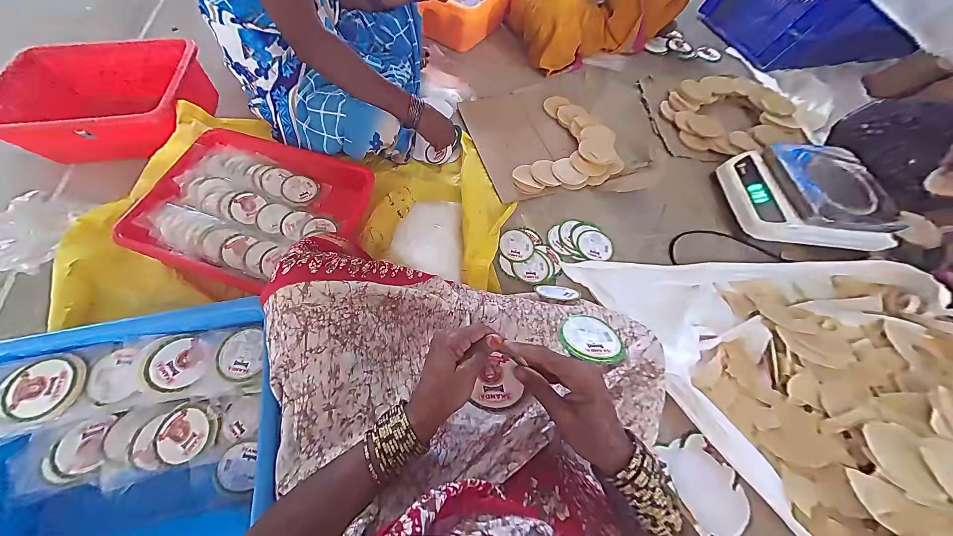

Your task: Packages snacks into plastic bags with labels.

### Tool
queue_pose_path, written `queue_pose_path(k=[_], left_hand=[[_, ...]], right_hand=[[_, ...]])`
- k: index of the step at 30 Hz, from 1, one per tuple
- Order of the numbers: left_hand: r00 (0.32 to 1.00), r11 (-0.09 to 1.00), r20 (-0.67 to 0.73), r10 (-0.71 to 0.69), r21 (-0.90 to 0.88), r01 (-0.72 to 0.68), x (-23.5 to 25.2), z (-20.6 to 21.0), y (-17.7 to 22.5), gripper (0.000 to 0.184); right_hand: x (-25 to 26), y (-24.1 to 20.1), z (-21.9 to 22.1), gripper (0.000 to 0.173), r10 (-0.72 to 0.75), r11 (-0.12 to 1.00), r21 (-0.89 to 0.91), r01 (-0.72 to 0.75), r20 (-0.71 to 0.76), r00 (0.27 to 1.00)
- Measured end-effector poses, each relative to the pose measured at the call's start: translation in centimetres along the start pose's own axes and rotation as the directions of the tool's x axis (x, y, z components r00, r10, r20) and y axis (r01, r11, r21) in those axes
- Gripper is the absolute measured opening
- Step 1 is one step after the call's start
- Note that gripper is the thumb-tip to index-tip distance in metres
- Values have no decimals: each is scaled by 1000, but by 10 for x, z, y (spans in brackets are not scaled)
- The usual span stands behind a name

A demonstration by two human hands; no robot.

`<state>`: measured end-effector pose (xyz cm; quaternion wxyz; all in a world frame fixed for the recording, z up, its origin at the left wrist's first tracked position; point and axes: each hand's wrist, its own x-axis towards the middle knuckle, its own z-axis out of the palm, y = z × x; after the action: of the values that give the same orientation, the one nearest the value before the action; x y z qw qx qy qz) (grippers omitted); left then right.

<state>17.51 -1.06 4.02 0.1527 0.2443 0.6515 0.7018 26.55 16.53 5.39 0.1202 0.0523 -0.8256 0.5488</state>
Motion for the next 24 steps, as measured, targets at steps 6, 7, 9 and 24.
queue_pose_path(k=[6, 7, 9, 24], left_hand=[[988, 941, -152, -15, -338, -38, 12, -5, 8, 26], [991, 945, -132, -3, -325, -40, 15, -6, 12, 26], [995, 966, -84, 62, -247, -81, 19, -11, 18, 25], [945, 947, -188, 268, -132, -294, 22, -8, -4, 26]], right_hand=[[9, -9, 1, 40, 64, 997, 52, -56, -158, 985], [9, -7, 1, 30, 48, 998, 37, -42, -178, 983], [9, -6, 1, 18, 8, 1000, 2, -8, -229, 973], [32, -5, -17, 20, -190, 950, -294, 105, -277, 942]])
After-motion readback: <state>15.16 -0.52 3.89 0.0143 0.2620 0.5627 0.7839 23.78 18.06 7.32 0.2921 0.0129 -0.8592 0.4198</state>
